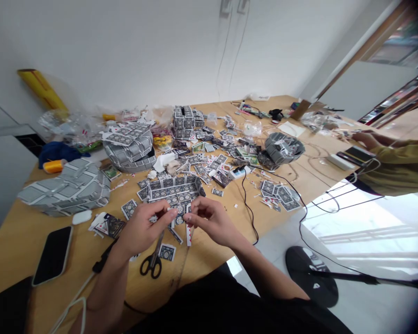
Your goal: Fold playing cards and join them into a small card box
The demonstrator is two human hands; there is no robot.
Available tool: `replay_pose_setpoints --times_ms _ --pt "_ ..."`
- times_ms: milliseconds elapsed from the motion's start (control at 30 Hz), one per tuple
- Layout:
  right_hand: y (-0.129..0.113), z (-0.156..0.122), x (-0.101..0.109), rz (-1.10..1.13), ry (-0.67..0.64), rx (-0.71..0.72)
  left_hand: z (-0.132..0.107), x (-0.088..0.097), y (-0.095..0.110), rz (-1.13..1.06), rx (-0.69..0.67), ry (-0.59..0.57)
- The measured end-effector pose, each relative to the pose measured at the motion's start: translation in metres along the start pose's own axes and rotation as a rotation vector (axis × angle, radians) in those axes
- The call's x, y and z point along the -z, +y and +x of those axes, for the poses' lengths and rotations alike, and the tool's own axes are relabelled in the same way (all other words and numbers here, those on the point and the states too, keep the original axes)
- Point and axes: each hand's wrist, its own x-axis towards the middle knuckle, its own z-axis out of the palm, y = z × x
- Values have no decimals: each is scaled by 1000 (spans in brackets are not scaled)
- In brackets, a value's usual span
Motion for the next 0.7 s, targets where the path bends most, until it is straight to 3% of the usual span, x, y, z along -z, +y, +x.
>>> replay_pose_setpoints --times_ms 500,700 --pt "-12 -6 -5 -37 -20 -16 -3 0 -6 -22 63 -24" --pt "-5 -6 -5 -57 -22 -49 -1 -7 -12 -57 70 -39"
